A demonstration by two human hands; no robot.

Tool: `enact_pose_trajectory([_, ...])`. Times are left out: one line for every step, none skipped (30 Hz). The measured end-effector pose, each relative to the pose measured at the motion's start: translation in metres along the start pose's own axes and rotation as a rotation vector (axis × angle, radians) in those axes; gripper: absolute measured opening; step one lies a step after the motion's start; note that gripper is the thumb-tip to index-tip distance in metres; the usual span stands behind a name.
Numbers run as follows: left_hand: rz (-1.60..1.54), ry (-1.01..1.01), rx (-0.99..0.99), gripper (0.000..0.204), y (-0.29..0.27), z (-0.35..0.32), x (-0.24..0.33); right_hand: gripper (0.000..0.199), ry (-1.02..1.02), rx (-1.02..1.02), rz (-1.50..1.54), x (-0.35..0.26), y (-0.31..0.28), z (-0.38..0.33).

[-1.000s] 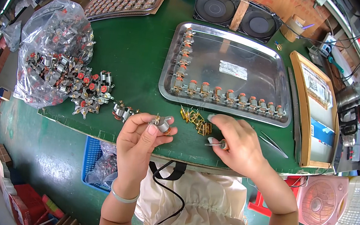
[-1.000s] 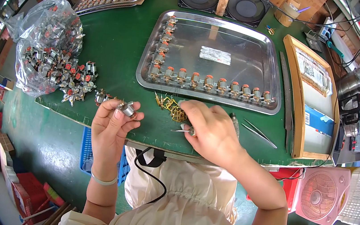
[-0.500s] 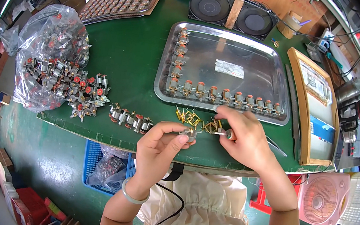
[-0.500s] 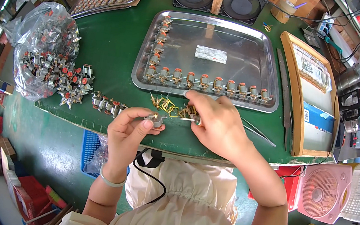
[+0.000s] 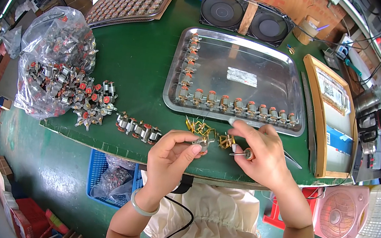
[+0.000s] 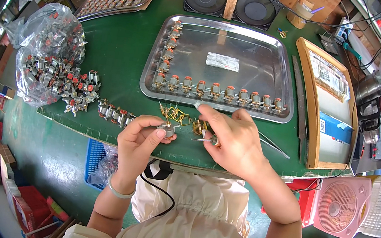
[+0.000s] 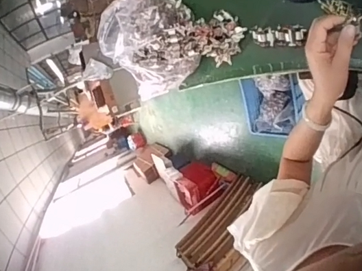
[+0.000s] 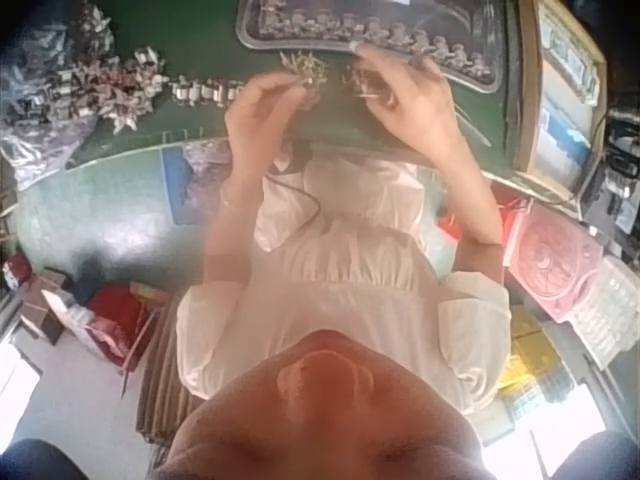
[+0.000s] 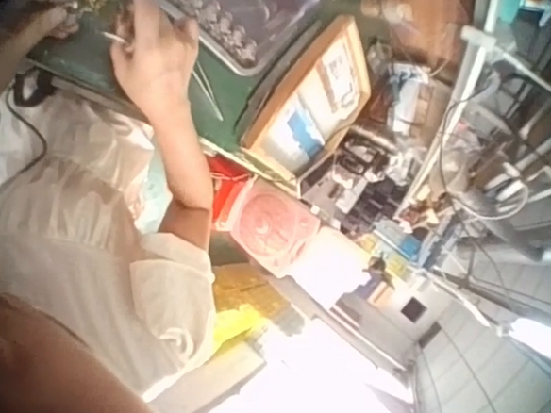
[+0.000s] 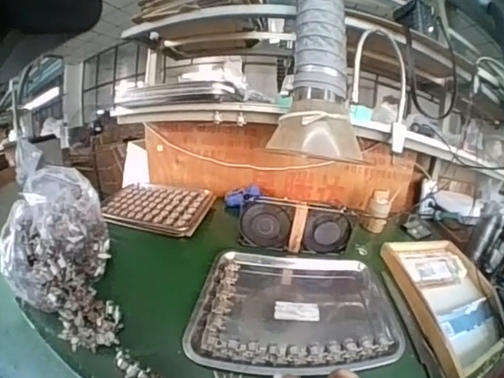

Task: Manually assemble electronic components by attaching small metal parts using a tool.

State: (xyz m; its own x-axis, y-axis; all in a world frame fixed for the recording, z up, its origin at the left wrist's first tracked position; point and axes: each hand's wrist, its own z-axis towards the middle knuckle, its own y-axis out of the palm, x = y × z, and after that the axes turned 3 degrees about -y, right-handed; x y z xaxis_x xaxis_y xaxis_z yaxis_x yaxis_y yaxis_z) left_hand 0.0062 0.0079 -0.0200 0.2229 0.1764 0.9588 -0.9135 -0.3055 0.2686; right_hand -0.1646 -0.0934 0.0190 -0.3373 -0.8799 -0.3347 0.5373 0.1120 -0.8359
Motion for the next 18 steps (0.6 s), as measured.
enact_pose_trajectory([0.000, 0.000, 0.001, 0.017, 0.000, 0.000, 0.000, 0.058, 0.015, 0.025, 0.023, 0.002, 0.000, 0.000])
enact_pose_trajectory([0.003, -0.015, -0.013, 0.016, 0.001, 0.000, -0.001, 0.058, 0.030, 0.049, 0.046, 0.004, 0.000, 0.000])
enact_pose_trajectory([0.006, -0.031, -0.029, 0.016, 0.001, 0.001, -0.002, 0.058, 0.030, 0.050, 0.044, 0.005, 0.000, -0.001])
enact_pose_trajectory([0.006, -0.030, -0.031, 0.016, 0.001, 0.002, -0.002, 0.058, 0.049, -0.004, 0.014, 0.005, -0.001, -0.001])
enact_pose_trajectory([-0.003, -0.032, -0.030, 0.016, 0.002, 0.002, -0.003, 0.058, 0.067, -0.059, -0.016, 0.006, -0.001, -0.001])
enact_pose_trajectory([-0.012, -0.034, -0.028, 0.016, 0.003, 0.002, -0.003, 0.058, 0.067, -0.059, -0.016, 0.005, -0.002, -0.002])
enact_pose_trajectory([-0.013, -0.035, -0.028, 0.016, 0.003, 0.002, -0.004, 0.058, 0.074, -0.050, 0.005, 0.005, -0.002, -0.002])
enact_pose_trajectory([-0.007, -0.026, -0.024, 0.016, 0.003, 0.002, -0.004, 0.058, 0.080, -0.041, 0.027, 0.005, -0.002, -0.003])
enact_pose_trajectory([0.000, -0.018, -0.021, 0.016, 0.003, 0.002, -0.005, 0.058, 0.081, -0.040, 0.026, 0.006, -0.003, -0.004])
enact_pose_trajectory([0.000, -0.018, -0.023, 0.016, 0.002, 0.002, -0.005, 0.058, 0.070, -0.020, 0.027, 0.007, -0.003, -0.004])
enact_pose_trajectory([-0.009, -0.019, -0.020, 0.015, 0.002, 0.002, -0.006, 0.058, 0.059, -0.001, 0.028, 0.008, -0.003, -0.005])
enact_pose_trajectory([-0.016, -0.020, -0.015, 0.015, 0.002, 0.002, -0.007, 0.058, 0.059, 0.000, 0.028, 0.008, -0.003, -0.005])
enact_pose_trajectory([-0.015, -0.020, -0.016, 0.015, 0.002, 0.002, -0.007, 0.059, 0.047, -0.025, 0.014, 0.008, -0.004, -0.005])
enact_pose_trajectory([-0.018, -0.005, -0.006, 0.015, 0.001, 0.002, -0.008, 0.059, 0.035, -0.050, 0.001, 0.008, -0.004, -0.005])
enact_pose_trajectory([-0.022, 0.009, 0.001, 0.015, 0.002, 0.002, -0.009, 0.059, 0.039, -0.048, -0.002, 0.010, -0.002, -0.007])
enact_pose_trajectory([-0.023, 0.009, -0.004, 0.015, 0.002, 0.002, -0.009, 0.059, -0.022, -0.037, -0.043, 0.014, 0.002, -0.008])
enact_pose_trajectory([-0.029, -0.006, -0.019, 0.014, 0.002, 0.002, -0.008, 0.059, -0.082, -0.027, -0.085, 0.018, 0.006, -0.010])
enact_pose_trajectory([-0.036, -0.020, -0.034, 0.013, 0.002, 0.002, -0.007, 0.060, -0.112, -0.027, -0.091, 0.021, 0.009, -0.011])
